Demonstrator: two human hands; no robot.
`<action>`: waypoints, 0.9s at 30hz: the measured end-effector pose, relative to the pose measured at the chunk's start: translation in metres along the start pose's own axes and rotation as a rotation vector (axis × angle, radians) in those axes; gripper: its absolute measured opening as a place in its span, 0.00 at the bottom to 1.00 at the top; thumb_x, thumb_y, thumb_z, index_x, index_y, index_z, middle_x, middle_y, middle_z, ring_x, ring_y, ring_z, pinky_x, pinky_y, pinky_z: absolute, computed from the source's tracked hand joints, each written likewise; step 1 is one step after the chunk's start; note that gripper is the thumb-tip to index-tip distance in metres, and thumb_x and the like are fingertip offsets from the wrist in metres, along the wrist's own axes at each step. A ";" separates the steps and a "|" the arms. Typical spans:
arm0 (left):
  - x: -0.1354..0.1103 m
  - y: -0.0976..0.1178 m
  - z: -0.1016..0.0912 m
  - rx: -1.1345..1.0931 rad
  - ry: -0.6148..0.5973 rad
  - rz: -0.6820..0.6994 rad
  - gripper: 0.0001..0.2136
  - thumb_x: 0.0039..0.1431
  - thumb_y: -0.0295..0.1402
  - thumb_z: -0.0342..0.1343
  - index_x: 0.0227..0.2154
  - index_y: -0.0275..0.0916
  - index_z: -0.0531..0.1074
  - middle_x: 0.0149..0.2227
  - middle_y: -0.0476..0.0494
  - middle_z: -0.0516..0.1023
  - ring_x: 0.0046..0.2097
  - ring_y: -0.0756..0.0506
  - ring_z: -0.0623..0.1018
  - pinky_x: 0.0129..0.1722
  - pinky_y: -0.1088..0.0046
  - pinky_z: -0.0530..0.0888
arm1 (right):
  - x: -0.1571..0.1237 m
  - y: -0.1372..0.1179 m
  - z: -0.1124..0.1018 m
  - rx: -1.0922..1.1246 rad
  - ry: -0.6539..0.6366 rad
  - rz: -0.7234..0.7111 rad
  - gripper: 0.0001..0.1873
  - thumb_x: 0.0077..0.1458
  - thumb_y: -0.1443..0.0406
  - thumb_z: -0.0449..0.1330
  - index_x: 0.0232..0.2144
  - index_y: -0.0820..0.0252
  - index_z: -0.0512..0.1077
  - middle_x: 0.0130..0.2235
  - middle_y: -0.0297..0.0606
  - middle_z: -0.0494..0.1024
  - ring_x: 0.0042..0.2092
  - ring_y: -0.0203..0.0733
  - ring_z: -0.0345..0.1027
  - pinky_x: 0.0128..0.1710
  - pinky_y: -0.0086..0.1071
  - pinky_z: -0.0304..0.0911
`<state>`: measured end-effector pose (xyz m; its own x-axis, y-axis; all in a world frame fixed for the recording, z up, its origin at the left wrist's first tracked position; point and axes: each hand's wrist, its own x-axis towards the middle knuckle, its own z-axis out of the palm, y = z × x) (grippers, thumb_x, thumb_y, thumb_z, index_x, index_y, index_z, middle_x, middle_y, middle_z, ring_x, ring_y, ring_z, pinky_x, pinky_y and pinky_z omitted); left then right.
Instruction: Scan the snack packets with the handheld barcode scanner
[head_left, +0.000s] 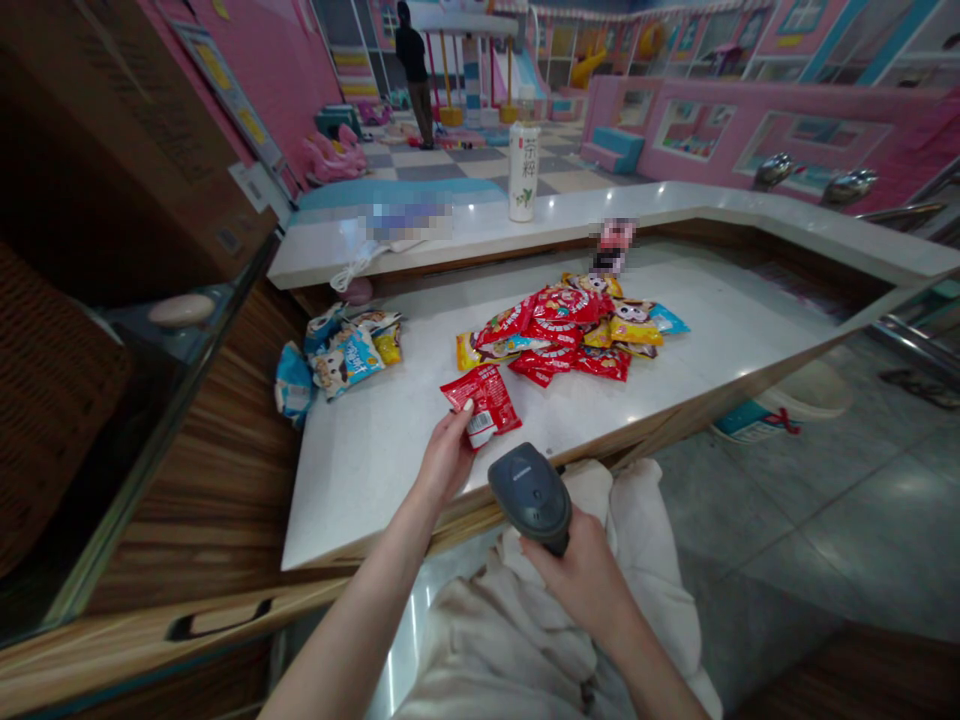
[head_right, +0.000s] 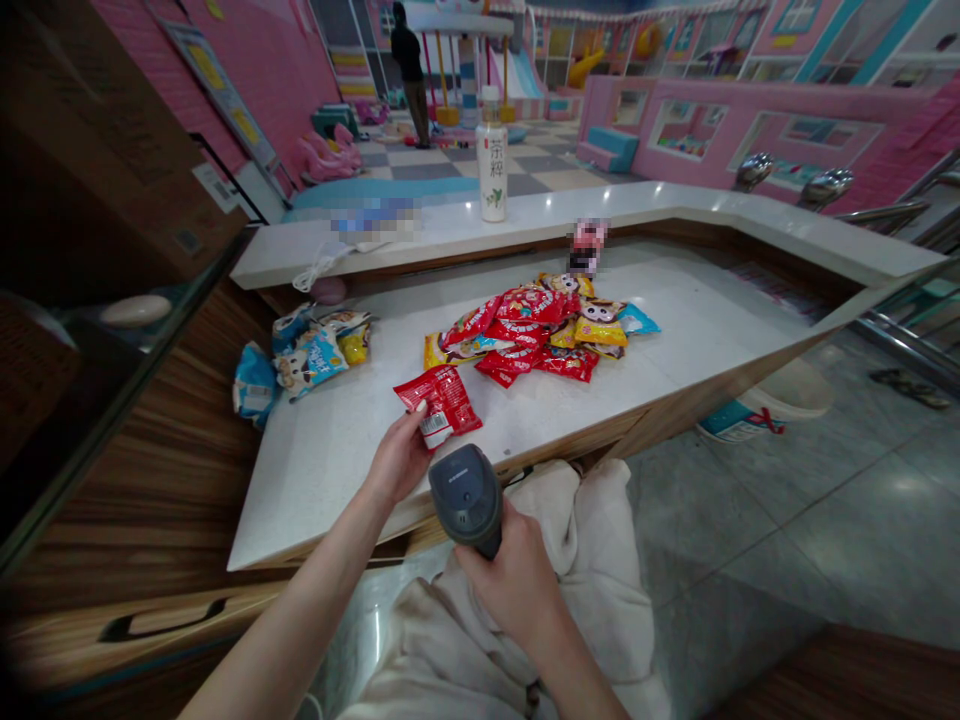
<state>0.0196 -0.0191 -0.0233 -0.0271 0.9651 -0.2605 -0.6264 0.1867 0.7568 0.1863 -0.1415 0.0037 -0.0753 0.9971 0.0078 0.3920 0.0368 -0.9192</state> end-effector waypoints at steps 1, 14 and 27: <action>0.000 0.000 0.000 -0.004 -0.003 0.004 0.14 0.54 0.37 0.66 0.39 0.33 0.77 0.41 0.38 0.83 0.40 0.45 0.82 0.47 0.68 0.77 | 0.000 0.000 0.000 0.000 0.001 0.002 0.07 0.50 0.69 0.61 0.34 0.60 0.76 0.31 0.35 0.82 0.33 0.43 0.75 0.33 0.28 0.65; 0.010 -0.009 0.014 0.272 -0.053 0.251 0.13 0.54 0.39 0.64 0.39 0.37 0.78 0.41 0.44 0.83 0.41 0.45 0.80 0.46 0.68 0.74 | -0.011 0.011 -0.026 -0.012 0.104 0.039 0.07 0.51 0.65 0.60 0.32 0.62 0.77 0.26 0.36 0.80 0.30 0.44 0.74 0.30 0.29 0.67; 0.103 0.011 0.194 1.491 -0.716 1.252 0.24 0.67 0.25 0.43 0.64 0.41 0.62 0.67 0.40 0.63 0.67 0.44 0.63 0.67 0.59 0.58 | -0.013 0.035 -0.059 -0.032 0.208 0.027 0.08 0.52 0.62 0.62 0.24 0.60 0.75 0.21 0.35 0.77 0.25 0.43 0.72 0.25 0.29 0.67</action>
<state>0.1608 0.1179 0.0745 0.6283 0.4772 0.6144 0.4655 -0.8634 0.1945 0.2546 -0.1496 -0.0053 0.1249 0.9899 0.0677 0.4205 0.0090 -0.9073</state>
